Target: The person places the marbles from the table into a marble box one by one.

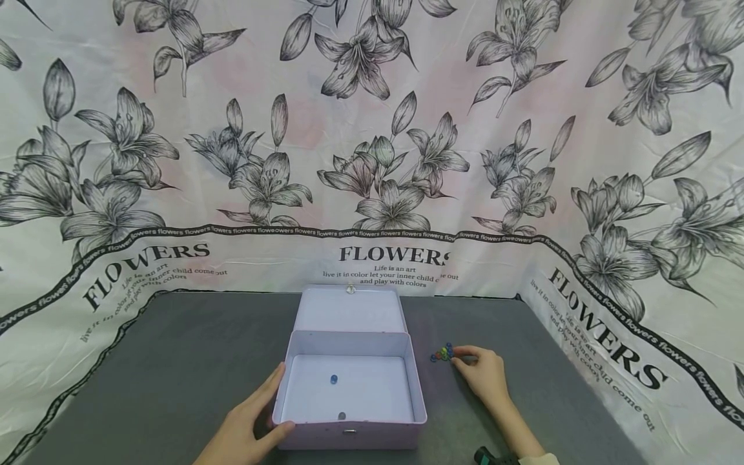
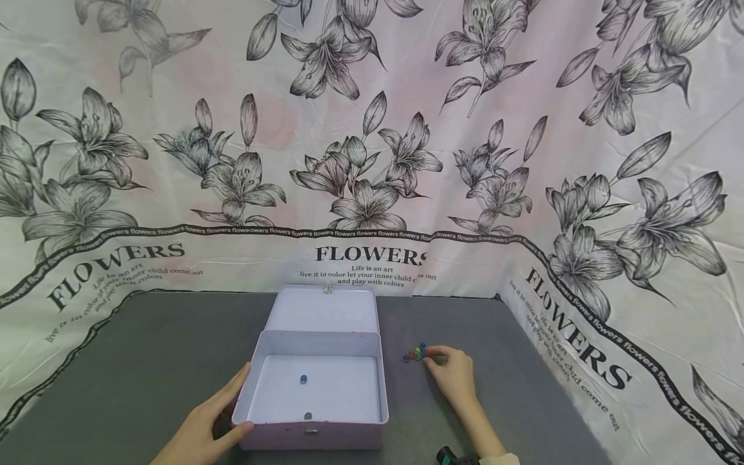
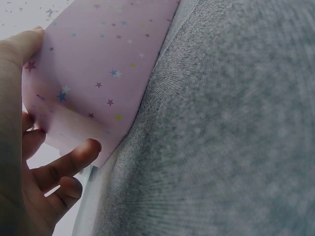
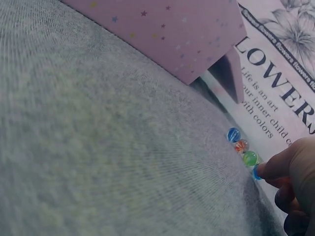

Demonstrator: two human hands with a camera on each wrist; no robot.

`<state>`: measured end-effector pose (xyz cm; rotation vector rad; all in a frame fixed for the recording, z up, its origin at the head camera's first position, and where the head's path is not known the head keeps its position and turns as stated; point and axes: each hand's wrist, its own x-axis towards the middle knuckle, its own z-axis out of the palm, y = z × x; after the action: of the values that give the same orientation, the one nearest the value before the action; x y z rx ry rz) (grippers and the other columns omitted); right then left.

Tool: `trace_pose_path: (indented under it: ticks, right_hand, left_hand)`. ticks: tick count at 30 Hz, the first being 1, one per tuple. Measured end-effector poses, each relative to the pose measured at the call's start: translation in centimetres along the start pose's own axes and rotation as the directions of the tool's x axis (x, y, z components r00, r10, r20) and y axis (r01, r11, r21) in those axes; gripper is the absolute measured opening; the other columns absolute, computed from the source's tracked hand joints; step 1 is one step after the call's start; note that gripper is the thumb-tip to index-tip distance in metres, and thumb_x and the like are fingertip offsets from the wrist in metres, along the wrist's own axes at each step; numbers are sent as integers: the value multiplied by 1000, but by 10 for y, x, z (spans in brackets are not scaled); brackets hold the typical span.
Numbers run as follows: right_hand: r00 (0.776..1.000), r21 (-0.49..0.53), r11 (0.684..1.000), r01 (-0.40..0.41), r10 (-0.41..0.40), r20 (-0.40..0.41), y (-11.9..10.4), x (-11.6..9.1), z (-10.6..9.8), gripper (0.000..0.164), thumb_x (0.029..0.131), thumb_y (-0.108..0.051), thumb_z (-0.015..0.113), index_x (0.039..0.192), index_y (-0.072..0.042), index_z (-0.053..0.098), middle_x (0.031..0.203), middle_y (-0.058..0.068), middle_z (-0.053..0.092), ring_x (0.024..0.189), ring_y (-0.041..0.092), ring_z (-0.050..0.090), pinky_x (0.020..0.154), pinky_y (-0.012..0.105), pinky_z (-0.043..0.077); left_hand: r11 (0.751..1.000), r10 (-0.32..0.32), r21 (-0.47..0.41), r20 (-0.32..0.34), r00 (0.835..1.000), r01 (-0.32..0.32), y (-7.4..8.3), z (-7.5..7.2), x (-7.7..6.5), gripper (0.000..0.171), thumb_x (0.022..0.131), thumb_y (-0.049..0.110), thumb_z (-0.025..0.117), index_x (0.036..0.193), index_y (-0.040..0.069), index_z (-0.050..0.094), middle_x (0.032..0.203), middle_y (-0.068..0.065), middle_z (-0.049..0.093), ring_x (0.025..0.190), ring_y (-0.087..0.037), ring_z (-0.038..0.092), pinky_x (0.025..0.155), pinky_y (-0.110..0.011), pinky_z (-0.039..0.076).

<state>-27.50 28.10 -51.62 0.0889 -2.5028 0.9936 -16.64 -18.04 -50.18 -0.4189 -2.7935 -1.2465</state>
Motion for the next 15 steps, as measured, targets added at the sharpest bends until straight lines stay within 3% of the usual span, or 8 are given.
trace_pose_path:
  ticks: [5,12,15]
  right_hand:
    - [1000,-12,1000,-9,9,-7,4,-1,2,13,85,-3,87,98,-4,84,91,12,81,42,1,45,44,21,38]
    - [1000,-20,999,-26,26,-5,9,0,5,12,88,-6,85,100,-5,84,93,12,81,42,5,42,44,22,36]
    - [1000,-16,999,-28,27,-11,10,-2,5,13,88,-6,85,101,-5,84,93,12,81,42,6,41,44,23,36]
  left_hand:
    - [1000,4,-3,-9,1000,-4,1,0,-1,94,94,55,76,168,19,33,172,-3,30,153,-41,40,113,-69,42]
    - [993,96,77,-91,991,-89,-2,2,-1,90,94,49,79,167,19,36,170,-4,37,150,-33,45,108,-64,50]
    - [995,84,66,-81,993,-78,-1,1,-2,90,94,50,78,167,19,36,170,-4,37,149,-35,46,108,-65,50]
